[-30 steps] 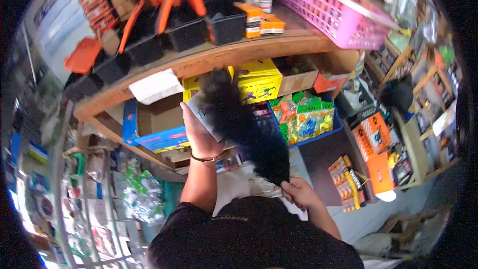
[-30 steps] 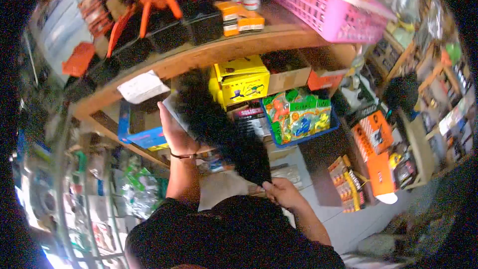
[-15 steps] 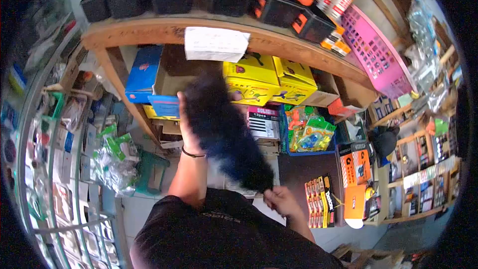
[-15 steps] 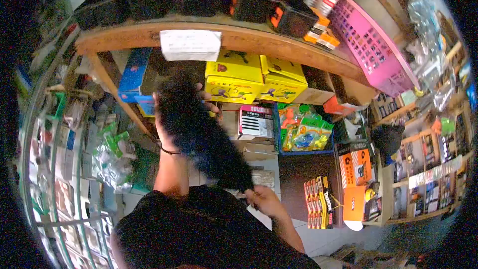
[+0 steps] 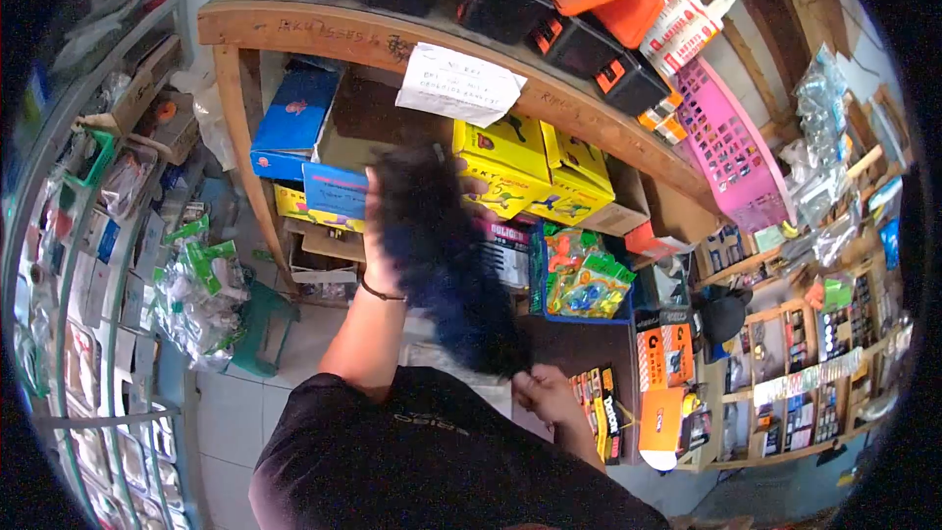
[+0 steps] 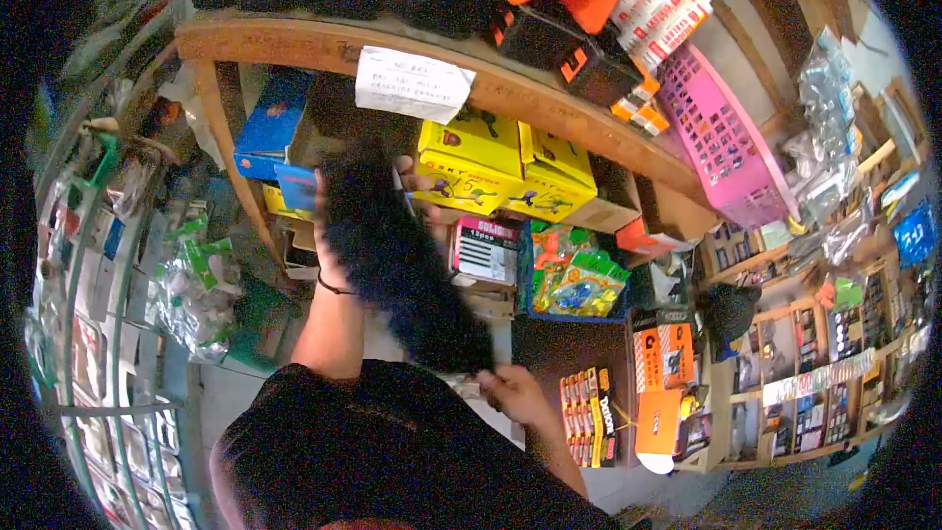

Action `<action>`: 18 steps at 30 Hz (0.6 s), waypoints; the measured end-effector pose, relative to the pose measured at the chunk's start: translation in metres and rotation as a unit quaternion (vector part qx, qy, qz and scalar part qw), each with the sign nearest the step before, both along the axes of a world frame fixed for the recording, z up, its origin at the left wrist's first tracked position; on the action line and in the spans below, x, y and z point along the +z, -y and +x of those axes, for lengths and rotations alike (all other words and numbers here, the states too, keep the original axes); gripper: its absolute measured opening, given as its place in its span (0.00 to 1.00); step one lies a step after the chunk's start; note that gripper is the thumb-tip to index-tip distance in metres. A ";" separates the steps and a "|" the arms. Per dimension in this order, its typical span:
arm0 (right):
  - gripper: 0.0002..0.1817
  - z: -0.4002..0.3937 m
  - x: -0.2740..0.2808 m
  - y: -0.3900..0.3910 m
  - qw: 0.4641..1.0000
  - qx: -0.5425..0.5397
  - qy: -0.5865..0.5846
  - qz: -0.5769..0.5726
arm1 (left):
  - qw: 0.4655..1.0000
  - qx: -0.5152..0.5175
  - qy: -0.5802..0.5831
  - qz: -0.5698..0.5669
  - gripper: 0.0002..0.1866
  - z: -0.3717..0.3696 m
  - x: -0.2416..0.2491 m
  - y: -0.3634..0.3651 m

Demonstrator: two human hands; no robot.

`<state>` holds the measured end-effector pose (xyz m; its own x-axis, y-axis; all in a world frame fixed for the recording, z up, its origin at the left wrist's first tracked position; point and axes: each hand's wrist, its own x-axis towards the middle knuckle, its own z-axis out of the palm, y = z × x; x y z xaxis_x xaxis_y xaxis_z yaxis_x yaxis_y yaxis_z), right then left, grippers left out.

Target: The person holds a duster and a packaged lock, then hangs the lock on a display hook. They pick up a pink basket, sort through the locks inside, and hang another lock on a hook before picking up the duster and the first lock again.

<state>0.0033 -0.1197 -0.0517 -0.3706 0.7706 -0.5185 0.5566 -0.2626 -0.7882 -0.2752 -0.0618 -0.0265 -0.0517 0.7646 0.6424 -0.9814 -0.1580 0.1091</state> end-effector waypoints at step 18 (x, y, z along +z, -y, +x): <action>0.14 -0.008 0.013 -0.004 0.998 0.052 -0.009 -0.038 | 0.957 0.084 0.162 -0.226 0.34 0.010 0.013 0.015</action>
